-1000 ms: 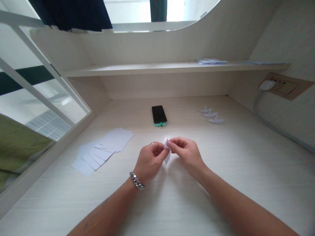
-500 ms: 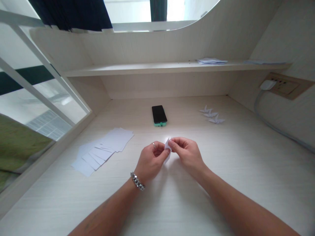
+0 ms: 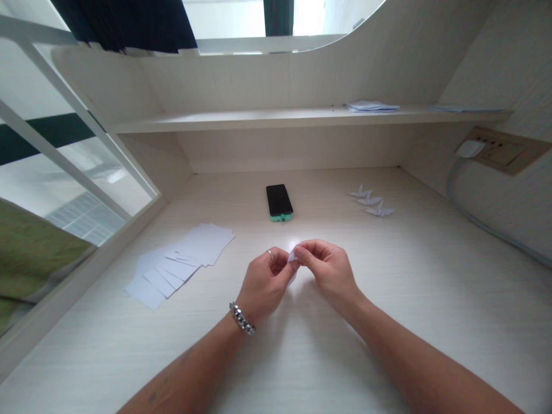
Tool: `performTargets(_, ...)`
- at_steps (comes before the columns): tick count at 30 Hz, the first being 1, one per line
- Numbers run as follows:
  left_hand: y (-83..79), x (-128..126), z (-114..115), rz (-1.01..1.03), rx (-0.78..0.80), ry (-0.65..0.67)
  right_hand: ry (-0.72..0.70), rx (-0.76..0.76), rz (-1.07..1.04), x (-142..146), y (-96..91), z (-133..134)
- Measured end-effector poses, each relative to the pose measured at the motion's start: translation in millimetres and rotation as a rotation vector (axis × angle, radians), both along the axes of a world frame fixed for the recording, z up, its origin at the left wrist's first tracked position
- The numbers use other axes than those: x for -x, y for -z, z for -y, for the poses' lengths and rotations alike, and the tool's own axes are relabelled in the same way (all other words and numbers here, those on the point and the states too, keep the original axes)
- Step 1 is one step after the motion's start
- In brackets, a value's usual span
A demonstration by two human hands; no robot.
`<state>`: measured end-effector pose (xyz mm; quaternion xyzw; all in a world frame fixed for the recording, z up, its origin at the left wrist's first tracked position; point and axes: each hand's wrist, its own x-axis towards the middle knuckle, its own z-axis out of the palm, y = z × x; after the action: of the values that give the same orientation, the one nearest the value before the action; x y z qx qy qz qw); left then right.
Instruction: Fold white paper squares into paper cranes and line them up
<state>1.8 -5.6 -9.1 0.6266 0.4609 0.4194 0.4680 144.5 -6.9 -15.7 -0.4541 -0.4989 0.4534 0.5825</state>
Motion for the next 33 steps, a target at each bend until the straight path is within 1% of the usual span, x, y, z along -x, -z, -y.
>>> performTargets(4, -0.4, 0.1, -0.1, 0.004, -0.019, -0.002, -0.009, 0.006, -0.036, -0.2, 0.4, -0.6)
performTargets(10, -1.9, 0.1, -0.9, 0.028, 0.007, 0.004, -0.039, 0.028, -0.122, -0.3, 0.0, -1.4)
performTargets(18, -0.2, 0.3, -1.6, 0.071, 0.019, 0.007, -0.043, 0.0, -0.089, -0.6, -0.4, -1.2)
performTargets(33, 0.5, -0.2, -2.1, 0.042, 0.018, -0.026, -0.041, -0.021, 0.025, -1.8, -0.5, -0.6)
